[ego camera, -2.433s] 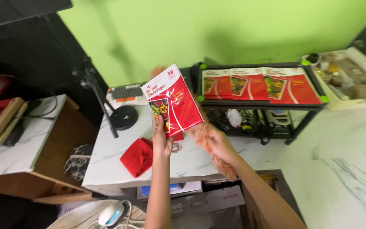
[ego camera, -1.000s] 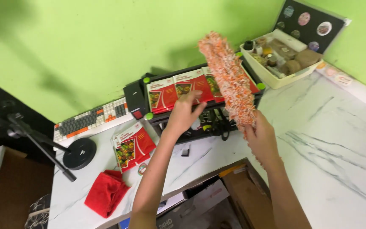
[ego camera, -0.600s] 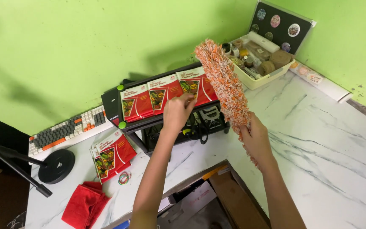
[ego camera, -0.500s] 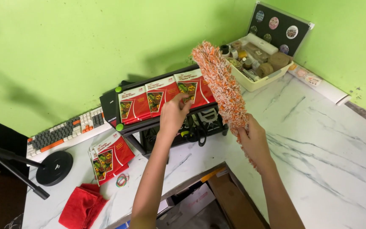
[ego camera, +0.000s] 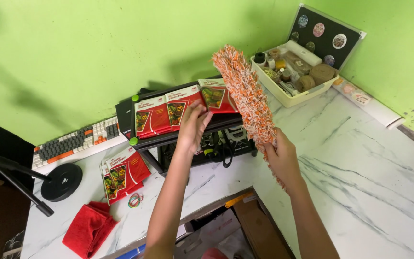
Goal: The person cleans a black rolling cart and its contents using a duster and a red cloth. They wipe the cart's shelves and the red packages stored on it, then disassemble the cart to clean the individual trays before reassembling it and placing the packages back inside.
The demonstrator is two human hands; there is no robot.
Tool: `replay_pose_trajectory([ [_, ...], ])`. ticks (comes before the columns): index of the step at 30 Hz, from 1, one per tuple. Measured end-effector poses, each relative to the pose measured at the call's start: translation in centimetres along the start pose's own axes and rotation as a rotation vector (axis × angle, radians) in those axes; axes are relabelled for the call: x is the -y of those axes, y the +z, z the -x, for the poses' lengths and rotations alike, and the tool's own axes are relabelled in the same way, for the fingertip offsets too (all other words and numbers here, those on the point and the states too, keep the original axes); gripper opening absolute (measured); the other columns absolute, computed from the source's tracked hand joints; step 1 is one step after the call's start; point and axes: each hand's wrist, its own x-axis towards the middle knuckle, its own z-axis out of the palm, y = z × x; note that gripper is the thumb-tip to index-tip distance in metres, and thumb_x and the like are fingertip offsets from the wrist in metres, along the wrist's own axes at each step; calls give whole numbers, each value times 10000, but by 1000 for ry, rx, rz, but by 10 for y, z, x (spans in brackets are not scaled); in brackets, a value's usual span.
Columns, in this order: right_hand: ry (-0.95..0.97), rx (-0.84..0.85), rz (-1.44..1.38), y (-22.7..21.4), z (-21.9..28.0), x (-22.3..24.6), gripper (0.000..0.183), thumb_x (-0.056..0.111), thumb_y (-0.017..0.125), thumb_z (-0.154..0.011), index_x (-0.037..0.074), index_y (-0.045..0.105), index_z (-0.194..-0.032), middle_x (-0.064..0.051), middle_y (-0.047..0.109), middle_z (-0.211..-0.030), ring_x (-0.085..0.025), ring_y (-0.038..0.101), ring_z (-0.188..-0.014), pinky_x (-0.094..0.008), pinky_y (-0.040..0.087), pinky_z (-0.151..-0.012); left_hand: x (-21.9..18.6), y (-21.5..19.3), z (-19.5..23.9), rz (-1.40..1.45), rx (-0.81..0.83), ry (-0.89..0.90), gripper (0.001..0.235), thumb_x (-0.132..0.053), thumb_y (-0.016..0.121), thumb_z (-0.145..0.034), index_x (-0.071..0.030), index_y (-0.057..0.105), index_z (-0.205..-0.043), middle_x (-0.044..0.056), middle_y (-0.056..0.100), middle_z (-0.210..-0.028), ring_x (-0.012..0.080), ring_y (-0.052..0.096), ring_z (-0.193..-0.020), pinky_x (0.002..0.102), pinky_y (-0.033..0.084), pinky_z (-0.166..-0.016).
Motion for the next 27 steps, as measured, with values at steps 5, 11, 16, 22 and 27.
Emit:
replay_pose_trajectory([
  [5,-66,-52,74,-5,-5,-4,255,63,573,-967,26,560,-1219,-114,671,-785,-184,654,-584,-339,513,-546,3,26,-35,1,67,-166,474,-225,534,-1048,56,430,-1415,217,600,-1278,259,663,-1058,377,581,-929],
  [11,-260,24,293,-13,-1,8,316,33,586,-898,44,598,-1213,-161,699,-924,-269,674,-668,-408,541,-627,53,4,-79,-215,93,-71,396,-207,525,-1091,14,447,-1412,165,648,-1221,219,665,-930,334,567,-684],
  [16,-401,-62,533,-5,-17,-15,370,20,631,-895,56,618,-1263,-208,686,-1028,-390,679,-757,-478,542,-661,7,39,-17,-374,-127,191,457,-187,508,-1059,-28,495,-1487,148,625,-1183,188,598,-908,351,524,-682],
  [22,-739,-32,452,45,4,-2,370,-3,658,-802,12,657,-1171,-236,710,-1083,-374,694,-702,-430,590,-624,24,-4,-5,-106,-40,304,437,-154,523,-1048,-32,444,-1460,66,600,-1332,160,612,-1164,341,521,-996],
  [27,-462,-111,78,27,-24,16,328,-26,567,-958,-4,632,-1279,-168,746,-974,-191,736,-780,-329,570,-673,-37,15,49,-39,-109,345,352,-188,514,-1104,-3,539,-1402,110,667,-1258,135,652,-1060,340,544,-938],
])
